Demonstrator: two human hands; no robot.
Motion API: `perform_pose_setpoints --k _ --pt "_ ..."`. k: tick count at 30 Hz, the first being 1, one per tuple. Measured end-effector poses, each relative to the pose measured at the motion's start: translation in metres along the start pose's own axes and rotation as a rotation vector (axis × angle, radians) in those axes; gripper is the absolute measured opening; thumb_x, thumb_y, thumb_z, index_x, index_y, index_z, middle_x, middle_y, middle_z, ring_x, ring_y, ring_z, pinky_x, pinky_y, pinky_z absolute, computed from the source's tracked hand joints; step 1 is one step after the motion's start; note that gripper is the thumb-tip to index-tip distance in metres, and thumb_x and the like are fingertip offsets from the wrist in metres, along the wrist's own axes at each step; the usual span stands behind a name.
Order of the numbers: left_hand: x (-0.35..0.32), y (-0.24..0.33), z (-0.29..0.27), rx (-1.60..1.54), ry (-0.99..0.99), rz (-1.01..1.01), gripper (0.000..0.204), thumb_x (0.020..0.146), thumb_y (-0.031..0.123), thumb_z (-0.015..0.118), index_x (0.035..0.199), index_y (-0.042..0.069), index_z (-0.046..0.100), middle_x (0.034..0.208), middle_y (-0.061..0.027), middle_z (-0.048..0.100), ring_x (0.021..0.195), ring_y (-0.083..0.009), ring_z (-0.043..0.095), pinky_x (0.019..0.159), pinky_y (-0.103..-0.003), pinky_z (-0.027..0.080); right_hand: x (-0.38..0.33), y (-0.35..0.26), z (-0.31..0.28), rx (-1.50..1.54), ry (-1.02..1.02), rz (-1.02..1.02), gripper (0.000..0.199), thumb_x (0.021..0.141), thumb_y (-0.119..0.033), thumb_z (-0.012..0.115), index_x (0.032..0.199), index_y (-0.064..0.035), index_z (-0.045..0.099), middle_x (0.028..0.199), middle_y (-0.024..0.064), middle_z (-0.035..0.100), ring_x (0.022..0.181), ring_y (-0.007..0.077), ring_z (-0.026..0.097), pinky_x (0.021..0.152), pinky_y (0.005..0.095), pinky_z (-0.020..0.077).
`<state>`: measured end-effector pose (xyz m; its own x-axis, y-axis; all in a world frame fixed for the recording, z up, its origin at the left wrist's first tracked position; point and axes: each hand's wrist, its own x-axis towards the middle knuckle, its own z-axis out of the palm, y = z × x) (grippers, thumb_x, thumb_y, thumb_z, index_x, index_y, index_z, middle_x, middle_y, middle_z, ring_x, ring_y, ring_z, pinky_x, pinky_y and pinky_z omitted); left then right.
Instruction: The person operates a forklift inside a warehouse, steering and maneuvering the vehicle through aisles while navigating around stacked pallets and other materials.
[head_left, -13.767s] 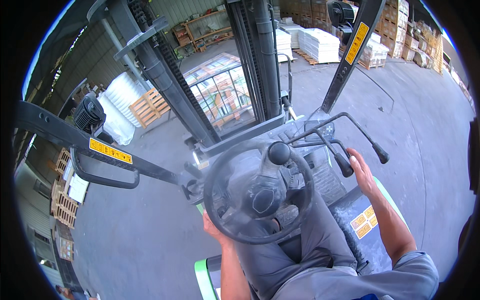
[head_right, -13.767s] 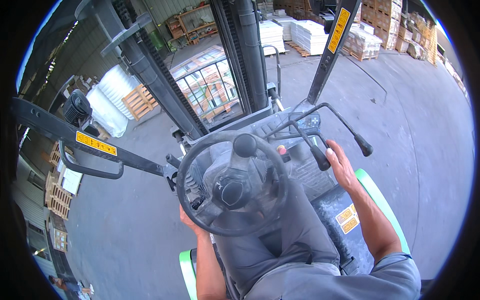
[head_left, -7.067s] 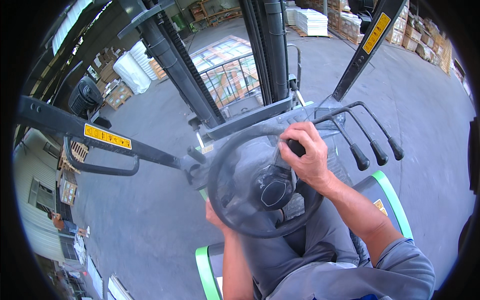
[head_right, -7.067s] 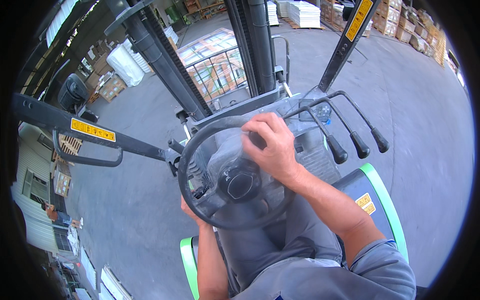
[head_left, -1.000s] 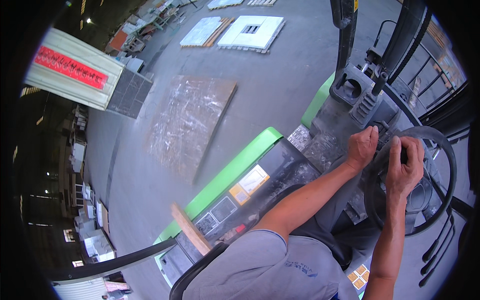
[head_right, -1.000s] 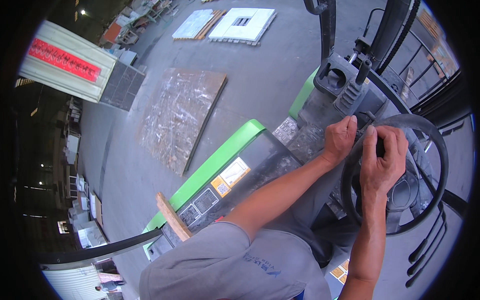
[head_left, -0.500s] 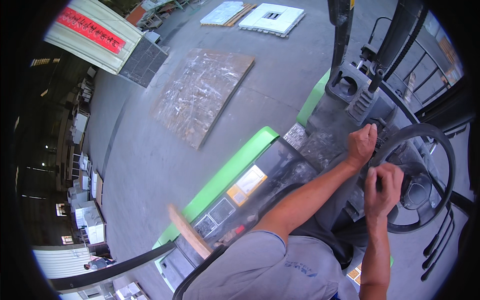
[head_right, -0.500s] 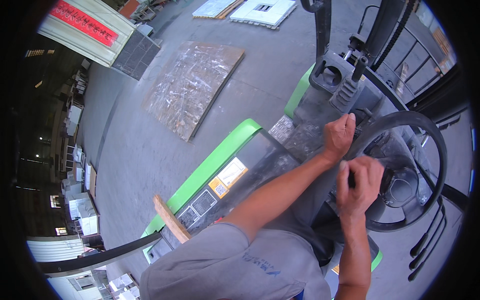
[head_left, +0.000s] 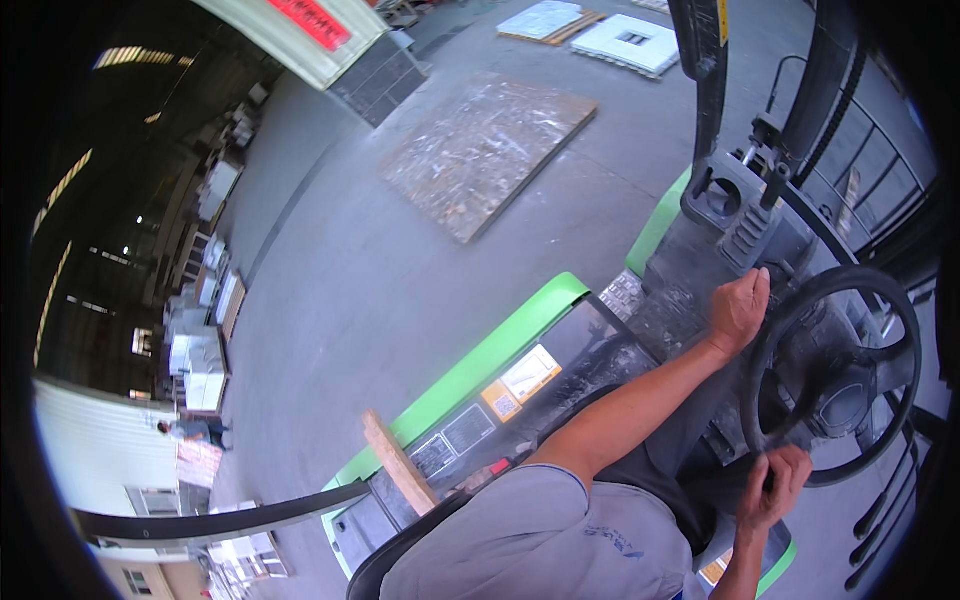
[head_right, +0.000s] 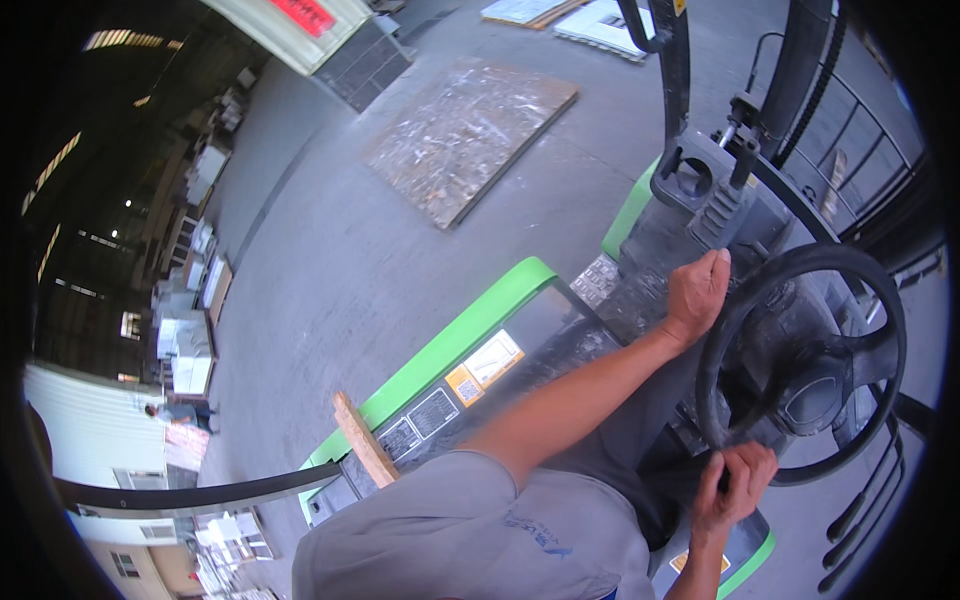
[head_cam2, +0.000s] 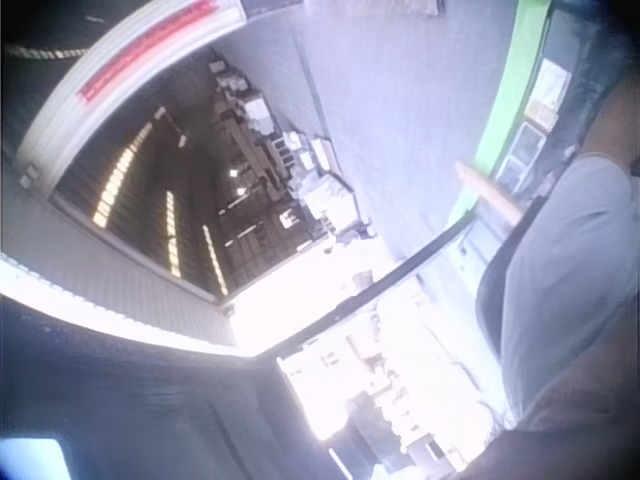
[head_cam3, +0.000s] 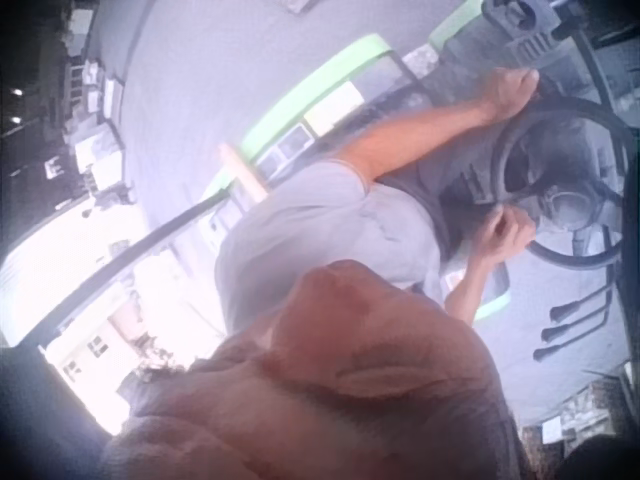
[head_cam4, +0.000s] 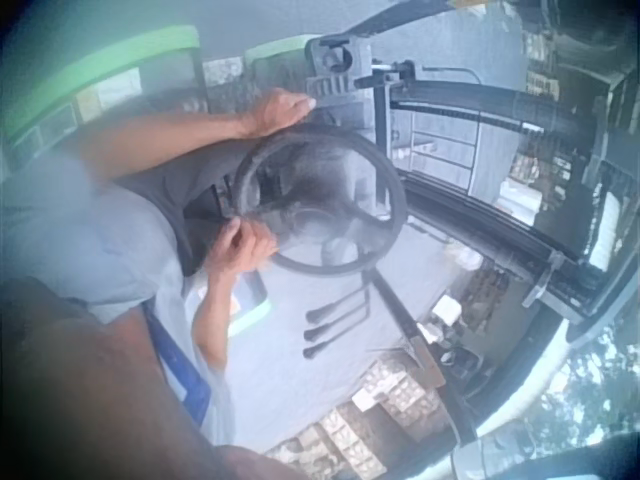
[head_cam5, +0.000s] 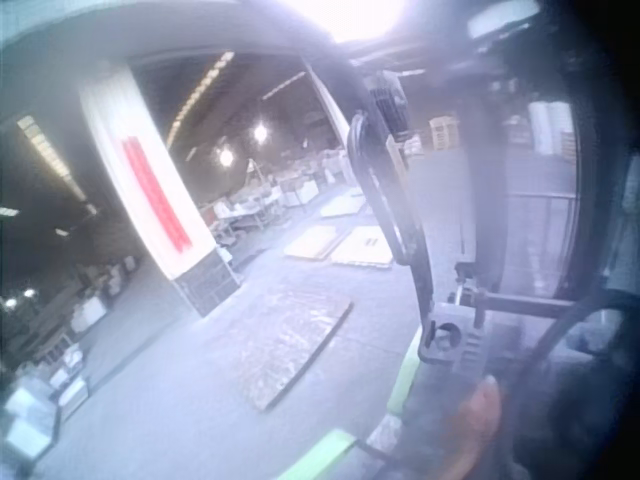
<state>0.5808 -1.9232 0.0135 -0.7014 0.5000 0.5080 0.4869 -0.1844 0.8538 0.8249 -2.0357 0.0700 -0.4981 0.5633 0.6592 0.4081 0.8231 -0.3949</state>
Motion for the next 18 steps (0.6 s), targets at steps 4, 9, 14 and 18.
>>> perform_pose_setpoints --k 4,9,14,18 --pt "-0.095 0.022 -0.097 -0.003 0.018 0.013 0.034 0.107 0.02 0.055 0.079 0.001 0.057 0.071 -0.0253 0.058 0.069 -0.0475 0.061 0.055 -0.051 0.043 -0.122 -0.074 -0.04 -0.021 0.031 0.119 0.01 0.09 0.006 0.067 0.093 0.0003 0.059 0.096 0.0165 0.058 0.093 0.0319 0.057 0.089 0.0434 0.0479" --pt "-0.247 0.098 -0.258 -0.089 0.023 0.01 0.034 0.107 0.02 0.055 0.078 0.001 0.056 0.068 -0.0248 0.056 0.066 -0.0471 0.059 0.054 -0.049 0.042 -0.283 -0.223 -0.111 -0.048 0.076 0.127 0.009 0.091 0.005 0.066 0.093 0.0001 0.059 0.096 0.0166 0.058 0.092 0.0317 0.057 0.089 0.0432 0.0478" --pt "-0.36 0.149 -0.386 -0.05 0.024 -0.001 0.032 0.106 0.02 0.056 0.08 0.001 0.056 0.07 -0.0249 0.054 0.064 -0.0459 0.057 0.055 -0.048 0.042 -0.387 -0.358 -0.166 -0.043 0.102 0.081 0.008 0.09 0.005 0.066 0.095 0.0015 0.06 0.092 0.0175 0.059 0.092 0.0328 0.059 0.09 0.0437 0.0479" --pt "-0.45 0.142 -0.513 0.311 -0.024 0.432 0.018 0.103 0.02 0.056 0.094 0.008 0.065 0.077 -0.0166 0.057 0.059 -0.0385 0.055 0.053 -0.05 0.043 -0.471 -0.477 -0.195 -0.072 0.25 0.083 0.013 0.084 0.007 0.068 0.093 0.0002 0.061 0.089 0.0153 0.062 0.085 0.0331 0.059 0.083 0.0452 0.0472"
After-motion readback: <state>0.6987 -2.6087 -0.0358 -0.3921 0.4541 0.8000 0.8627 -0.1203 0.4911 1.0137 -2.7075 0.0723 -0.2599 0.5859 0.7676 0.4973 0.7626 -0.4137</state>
